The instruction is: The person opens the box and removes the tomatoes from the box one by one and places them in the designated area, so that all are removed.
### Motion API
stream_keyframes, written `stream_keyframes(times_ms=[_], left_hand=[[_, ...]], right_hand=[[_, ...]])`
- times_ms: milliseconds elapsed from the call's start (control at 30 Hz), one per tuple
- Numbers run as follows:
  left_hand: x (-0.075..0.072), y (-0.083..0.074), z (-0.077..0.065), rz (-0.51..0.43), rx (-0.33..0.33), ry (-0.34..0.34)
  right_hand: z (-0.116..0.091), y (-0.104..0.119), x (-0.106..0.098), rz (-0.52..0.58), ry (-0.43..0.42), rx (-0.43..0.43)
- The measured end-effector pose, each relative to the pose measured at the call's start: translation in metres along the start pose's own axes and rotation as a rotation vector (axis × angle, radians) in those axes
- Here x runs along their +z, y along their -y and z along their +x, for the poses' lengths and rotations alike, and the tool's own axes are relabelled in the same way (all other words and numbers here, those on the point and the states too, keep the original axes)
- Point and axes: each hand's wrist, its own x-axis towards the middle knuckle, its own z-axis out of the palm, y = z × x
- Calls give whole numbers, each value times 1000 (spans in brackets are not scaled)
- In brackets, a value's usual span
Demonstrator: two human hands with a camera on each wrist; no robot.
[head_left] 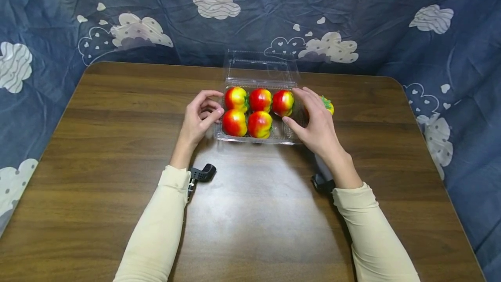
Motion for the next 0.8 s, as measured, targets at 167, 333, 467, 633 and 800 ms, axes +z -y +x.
stream_keyframes(times_ms=[167,333,467,633,800], left_hand=[[-1,1,1,12,4,2],[0,1,1,11,4,8],[0,0,2,13,8,8],[-1,-1,2,14,14,7],[-1,0,2,15,10,7]], right_hand=[[0,0,3,5,45,-16],[-1,1,3,4,47,-24],[-1,2,3,-7,14,-7],[-2,3,2,-30,-21,12],[-1,1,4,-27,-31,-6]])
